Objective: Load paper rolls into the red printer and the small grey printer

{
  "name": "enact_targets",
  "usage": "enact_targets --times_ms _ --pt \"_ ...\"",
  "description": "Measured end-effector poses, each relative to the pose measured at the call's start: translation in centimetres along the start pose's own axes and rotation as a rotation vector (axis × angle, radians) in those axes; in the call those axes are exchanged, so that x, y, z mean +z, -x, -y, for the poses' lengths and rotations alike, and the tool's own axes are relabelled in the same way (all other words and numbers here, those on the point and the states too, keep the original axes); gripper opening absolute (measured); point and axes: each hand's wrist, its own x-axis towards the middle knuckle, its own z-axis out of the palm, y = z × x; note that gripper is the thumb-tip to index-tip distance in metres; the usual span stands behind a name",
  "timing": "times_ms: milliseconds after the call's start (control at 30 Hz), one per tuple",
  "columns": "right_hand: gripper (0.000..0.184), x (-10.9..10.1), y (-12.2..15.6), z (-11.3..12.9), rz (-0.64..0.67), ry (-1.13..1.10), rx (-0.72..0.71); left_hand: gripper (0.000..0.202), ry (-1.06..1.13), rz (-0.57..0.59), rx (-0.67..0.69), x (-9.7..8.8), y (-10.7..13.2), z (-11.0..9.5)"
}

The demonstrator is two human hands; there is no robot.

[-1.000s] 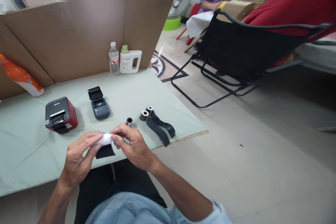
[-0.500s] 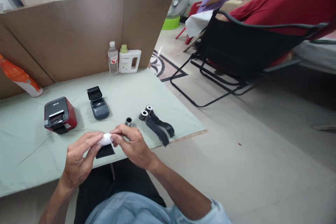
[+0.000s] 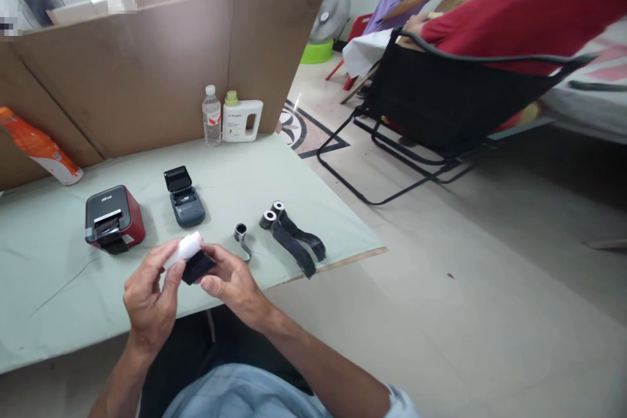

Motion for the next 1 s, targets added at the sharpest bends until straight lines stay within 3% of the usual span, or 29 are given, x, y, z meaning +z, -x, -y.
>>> enact_targets --times_ms 100,200,400,567,1000 --pt "0.045 0.8 -0.1 -1.2 -0.095 -0.119 0.025 0.041 0.022 0.054 0.143 0.9 0.6 -0.1" --pt "0.039 0.7 -0.3 -1.2 -0.124 -0.172 0.067 0.045 0.058 0.168 0.209 0.2 0.1 0.1" --pt "0.048 -0.2 -0.5 0.3 0.094 -0.231 0.248 0.061 0.454 0.557 -0.064 -2.0 -2.0 1.6" --pt "0.049 0.1 -0.7 0.9 0.109 -0.3 0.302 0.061 0.6 0.477 -0.144 -1.3 -2.2 2.1" --pt "0.047 0.1 -1.0 0.8 0.078 -0.369 0.338 0.067 0.63 0.41 -0.073 -0.4 -2.3 2.1"
